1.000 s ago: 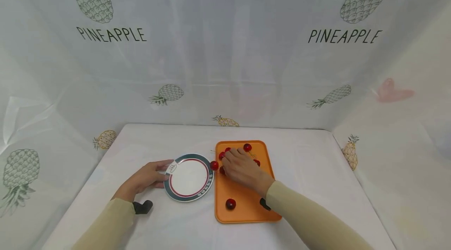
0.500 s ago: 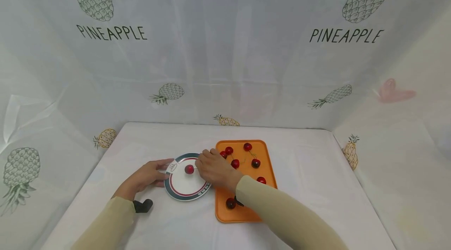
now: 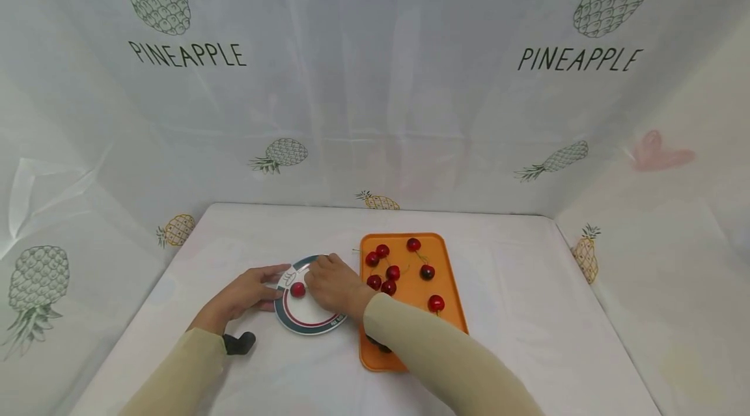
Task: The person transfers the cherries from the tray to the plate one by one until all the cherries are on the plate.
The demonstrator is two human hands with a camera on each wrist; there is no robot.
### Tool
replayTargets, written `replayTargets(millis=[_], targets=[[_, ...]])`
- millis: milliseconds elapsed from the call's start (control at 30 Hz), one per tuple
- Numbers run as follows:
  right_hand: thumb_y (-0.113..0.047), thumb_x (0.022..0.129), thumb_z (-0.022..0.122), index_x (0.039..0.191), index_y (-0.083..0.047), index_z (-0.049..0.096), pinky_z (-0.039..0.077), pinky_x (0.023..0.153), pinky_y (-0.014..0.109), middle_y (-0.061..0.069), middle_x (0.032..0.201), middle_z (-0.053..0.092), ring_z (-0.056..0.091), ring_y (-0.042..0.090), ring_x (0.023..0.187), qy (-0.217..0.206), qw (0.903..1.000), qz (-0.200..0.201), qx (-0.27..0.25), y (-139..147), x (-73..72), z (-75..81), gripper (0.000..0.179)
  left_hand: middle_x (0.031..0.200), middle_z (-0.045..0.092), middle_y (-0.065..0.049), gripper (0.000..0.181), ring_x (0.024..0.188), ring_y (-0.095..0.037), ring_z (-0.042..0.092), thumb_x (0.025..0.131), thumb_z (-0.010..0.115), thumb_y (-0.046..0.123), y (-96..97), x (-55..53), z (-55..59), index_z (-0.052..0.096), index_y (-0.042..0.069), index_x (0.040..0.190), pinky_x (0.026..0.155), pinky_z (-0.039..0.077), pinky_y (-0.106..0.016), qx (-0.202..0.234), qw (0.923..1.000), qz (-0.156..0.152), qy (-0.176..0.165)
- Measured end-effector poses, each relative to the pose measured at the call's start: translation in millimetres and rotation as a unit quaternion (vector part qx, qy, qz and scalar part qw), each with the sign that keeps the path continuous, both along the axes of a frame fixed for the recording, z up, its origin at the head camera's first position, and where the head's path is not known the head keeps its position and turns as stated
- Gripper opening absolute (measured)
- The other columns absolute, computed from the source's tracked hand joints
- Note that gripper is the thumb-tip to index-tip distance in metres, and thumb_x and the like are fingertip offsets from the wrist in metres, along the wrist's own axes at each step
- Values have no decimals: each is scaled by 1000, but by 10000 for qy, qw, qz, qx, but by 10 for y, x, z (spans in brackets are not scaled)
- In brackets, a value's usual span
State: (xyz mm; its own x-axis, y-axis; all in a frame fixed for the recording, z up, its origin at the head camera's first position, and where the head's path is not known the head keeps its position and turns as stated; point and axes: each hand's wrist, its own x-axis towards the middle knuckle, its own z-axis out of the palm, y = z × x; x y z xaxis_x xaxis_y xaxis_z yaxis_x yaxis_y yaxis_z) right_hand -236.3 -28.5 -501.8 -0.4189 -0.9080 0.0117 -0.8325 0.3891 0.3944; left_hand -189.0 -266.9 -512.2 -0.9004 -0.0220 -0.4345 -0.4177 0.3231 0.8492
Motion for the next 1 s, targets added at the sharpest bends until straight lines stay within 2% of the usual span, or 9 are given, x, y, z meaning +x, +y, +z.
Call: replayTargets(millis=[300,633,1000], targets=[[-38,104,66,130,-17,64,48,100,28,-3,121,66,51,17,112,-57,9998,34,165,-121,33,18,33,145,57,-22,67,86,-21,71,94,71,-6,16,6,5,53,12,155,74,66,-35,-19,9999,-110,50],[-42,102,68,136,-18,62,47,101,28,-3,127,65,50,18,115,-135,9989,-101,427,-180,41,3,42,145,57,-21,66,84,-22,71,94,71,-5,38,7,5,54,14,155,72,65,-34,-80,9999,-55,38],[-45,105,60,132,-16,63,49,100,32,-1,119,64,52,19,111,73,9998,-194,41,-141,28,53,40,144,59,-22,68,88,-19,71,93,70,-8,-4,37,-1,53,11,156,73,66,-37,98,9995,-194,233]])
